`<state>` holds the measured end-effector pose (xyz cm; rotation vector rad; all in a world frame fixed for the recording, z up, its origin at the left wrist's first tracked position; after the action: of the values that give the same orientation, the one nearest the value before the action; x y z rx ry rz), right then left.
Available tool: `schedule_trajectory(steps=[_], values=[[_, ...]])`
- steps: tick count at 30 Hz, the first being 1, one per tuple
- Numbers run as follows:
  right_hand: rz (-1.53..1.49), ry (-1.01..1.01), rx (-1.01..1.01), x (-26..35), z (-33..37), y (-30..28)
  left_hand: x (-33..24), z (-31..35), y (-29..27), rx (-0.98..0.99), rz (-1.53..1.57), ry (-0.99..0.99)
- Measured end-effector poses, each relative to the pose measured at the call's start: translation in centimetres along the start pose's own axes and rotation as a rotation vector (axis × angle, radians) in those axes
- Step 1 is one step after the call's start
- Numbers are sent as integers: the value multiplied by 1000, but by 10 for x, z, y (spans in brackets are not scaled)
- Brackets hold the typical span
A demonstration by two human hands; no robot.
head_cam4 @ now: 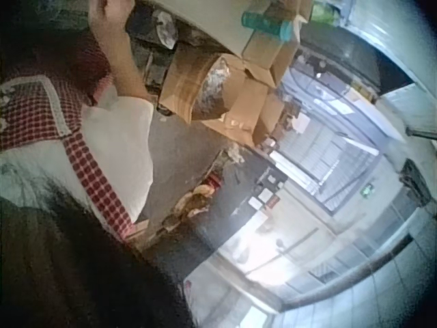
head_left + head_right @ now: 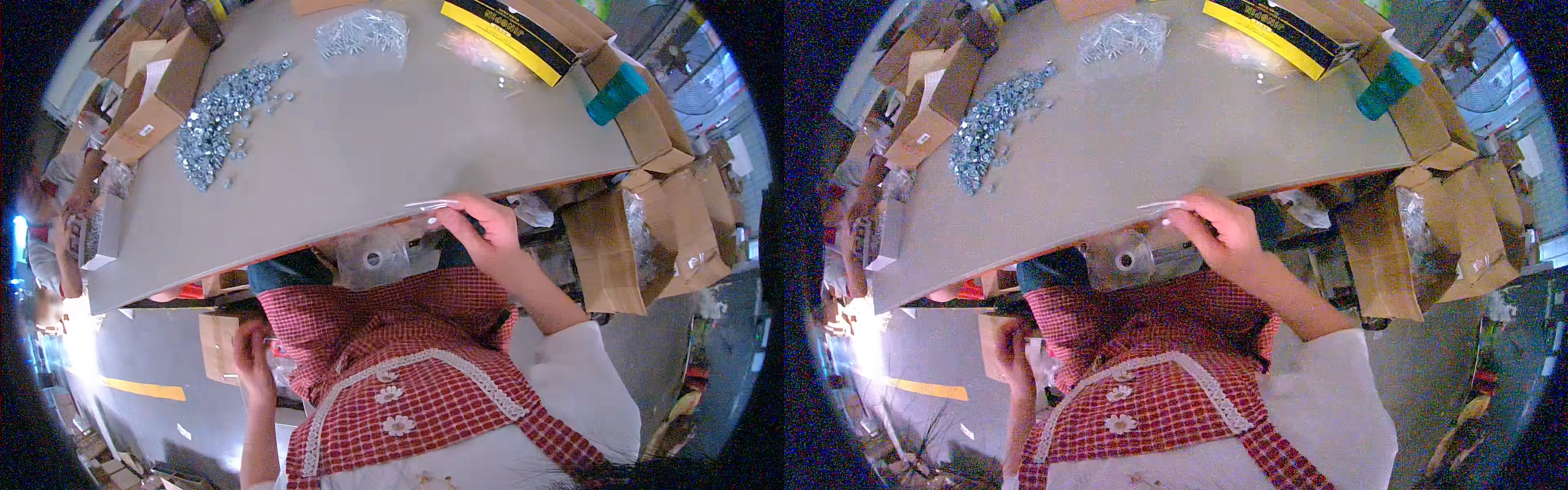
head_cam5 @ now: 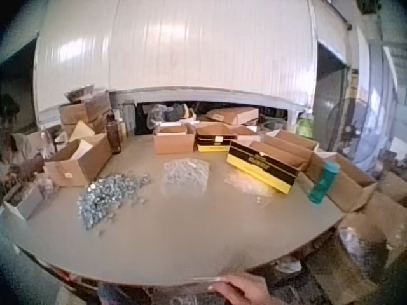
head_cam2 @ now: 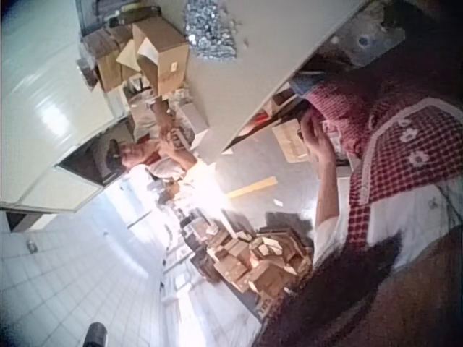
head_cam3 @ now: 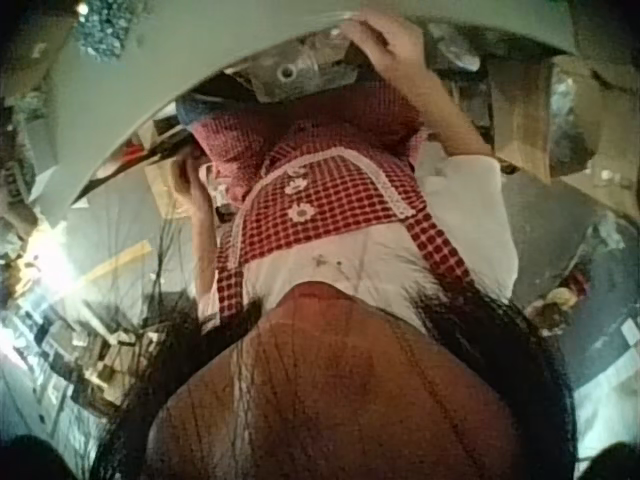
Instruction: Sorting and bagging small hardware items such as screws and washers in a warehouse setting.
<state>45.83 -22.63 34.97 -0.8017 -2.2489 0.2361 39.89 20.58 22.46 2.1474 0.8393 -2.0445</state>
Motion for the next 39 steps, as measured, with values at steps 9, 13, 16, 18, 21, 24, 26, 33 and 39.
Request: schedule_trajectory(steps=[9, 13, 16, 18, 21, 24, 26, 33, 39], values=[[-401, 174, 103, 55, -5, 22, -205, 6, 162, 387, 323, 281], [-302, 201, 142, 57, -26, 15, -220, 4, 166, 376, 216, 364], [-284, 208, 291, 54, -35, 25, -230, 0, 164, 359, 166, 563], [-300, 222, 313, 49, -40, 31, -235, -8, 158, 317, 138, 557], [-336, 242, 421, 43, -42, 41, -241, -16, 156, 311, 121, 574], [-396, 265, 639, 47, -42, 55, -243, -19, 154, 310, 112, 637], [-462, 450, 783, 47, -37, 66, -242, -20, 154, 309, 101, 651], [-506, 381, 497, 39, -37, 74, -248, -28, 147, 210, -10, 598], [-532, 373, 425, 45, -40, 79, -230, -25, 167, 521, 88, 325]])
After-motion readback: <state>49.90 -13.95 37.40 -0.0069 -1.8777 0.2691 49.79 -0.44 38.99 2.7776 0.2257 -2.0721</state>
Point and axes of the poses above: each hand's wrist, its own z-axis away from the middle knuckle, its own y-axis out of the palm, x = y × z, the point moved 7 cm from there along -z, towards the middle knuckle, and after that the axes turned 15 degrees about -x, right-handed, at the moved point
